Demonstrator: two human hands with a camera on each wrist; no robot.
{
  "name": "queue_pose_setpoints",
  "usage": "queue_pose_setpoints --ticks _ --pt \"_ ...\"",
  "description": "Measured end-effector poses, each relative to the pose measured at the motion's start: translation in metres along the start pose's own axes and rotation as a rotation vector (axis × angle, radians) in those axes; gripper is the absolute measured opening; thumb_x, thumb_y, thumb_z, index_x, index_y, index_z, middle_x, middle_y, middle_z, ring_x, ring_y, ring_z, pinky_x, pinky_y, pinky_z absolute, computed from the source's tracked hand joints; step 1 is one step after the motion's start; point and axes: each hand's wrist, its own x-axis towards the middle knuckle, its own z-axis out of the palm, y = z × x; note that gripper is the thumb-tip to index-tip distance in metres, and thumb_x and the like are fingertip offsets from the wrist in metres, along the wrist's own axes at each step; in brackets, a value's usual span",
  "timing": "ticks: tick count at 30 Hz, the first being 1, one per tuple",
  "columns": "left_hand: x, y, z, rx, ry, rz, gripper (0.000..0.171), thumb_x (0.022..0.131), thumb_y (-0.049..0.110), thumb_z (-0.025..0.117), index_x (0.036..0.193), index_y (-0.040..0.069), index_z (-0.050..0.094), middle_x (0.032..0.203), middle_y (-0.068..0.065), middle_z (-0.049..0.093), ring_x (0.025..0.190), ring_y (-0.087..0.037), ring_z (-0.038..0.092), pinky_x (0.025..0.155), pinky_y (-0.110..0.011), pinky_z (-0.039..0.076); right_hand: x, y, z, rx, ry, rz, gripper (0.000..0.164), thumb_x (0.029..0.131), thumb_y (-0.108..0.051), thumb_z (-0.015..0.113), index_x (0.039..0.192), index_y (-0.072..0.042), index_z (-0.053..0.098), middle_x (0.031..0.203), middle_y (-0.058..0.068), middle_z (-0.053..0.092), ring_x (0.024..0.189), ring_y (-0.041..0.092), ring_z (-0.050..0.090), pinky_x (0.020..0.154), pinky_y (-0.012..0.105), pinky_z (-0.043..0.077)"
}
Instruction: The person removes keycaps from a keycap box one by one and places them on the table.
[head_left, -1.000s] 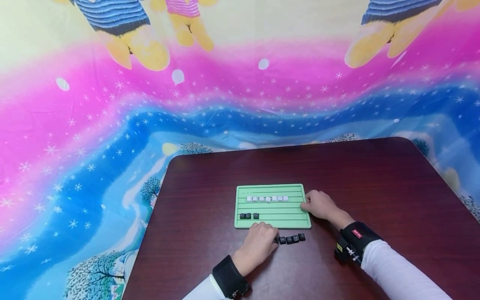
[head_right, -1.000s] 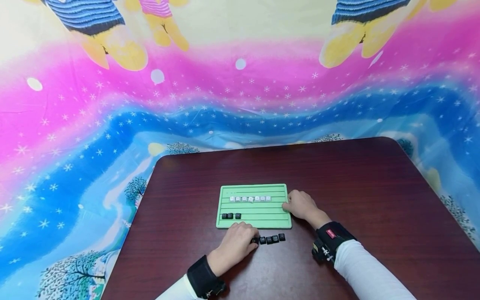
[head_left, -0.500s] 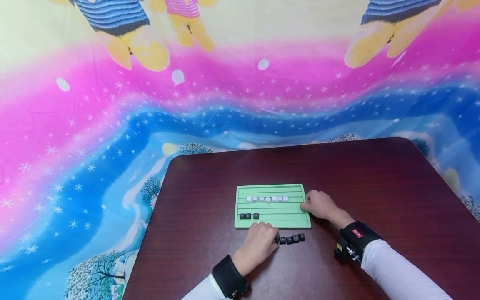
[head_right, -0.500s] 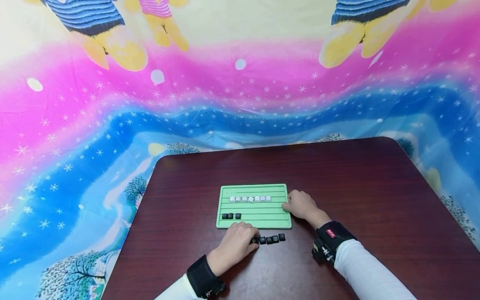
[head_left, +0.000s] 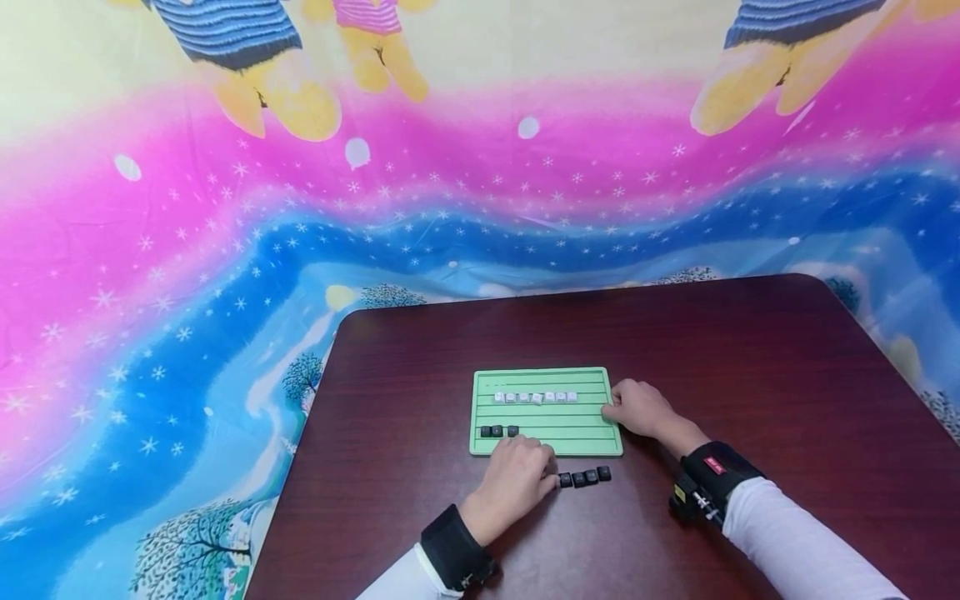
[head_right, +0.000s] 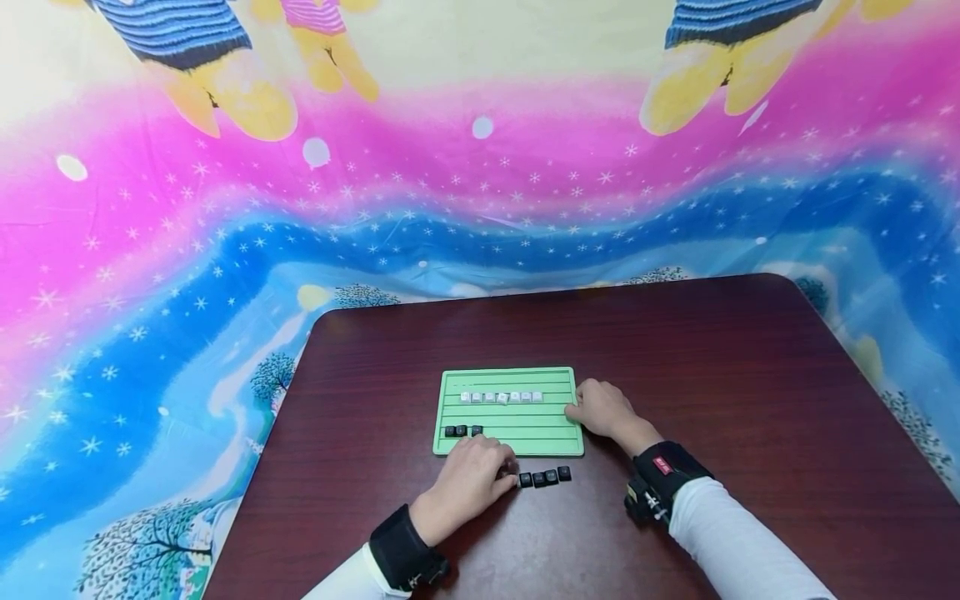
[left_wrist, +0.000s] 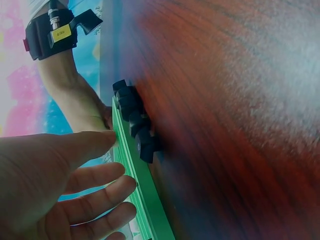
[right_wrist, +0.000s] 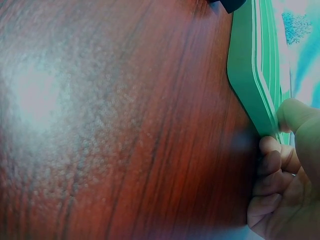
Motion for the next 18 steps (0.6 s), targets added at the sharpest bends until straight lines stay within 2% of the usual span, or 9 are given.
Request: queue_pose_setpoints --ticks 10,18 --pt "0.0008 -0.0033 -0.0009 -0.014 0.029 -0.031 0.013 0.084 0.032 0.079 0.081 0.021 0.073 0.07 0.01 0.064 0.066 -0.008 0.056 0.059 -0.02 0.033 -0.0001 0.002 0.0011 0.022 -0.012 0.003 0.041 0.088 -0.021 0.061 0.057 -0.019 0.036 0.052 -0.008 0.028 0.047 0.01 0.028 0.05 0.024 0.024" --pt "0.0019 -0.0098 -0.0059 0.0 0.013 -0.074 0.017 0.086 0.036 0.078 0.089 0.02 0.075 0.079 0.008 0.07 0.073 -0.011 0.062 0.063 -0.023 0.04 0.0001 0.0018 0.0003 0.006 0.006 -0.002 0.04 0.087 -0.019 0.061 0.057 -0.019 0.035 0.053 -0.007 0.028 0.047 0.01 0.027 0.05 0.025 0.024"
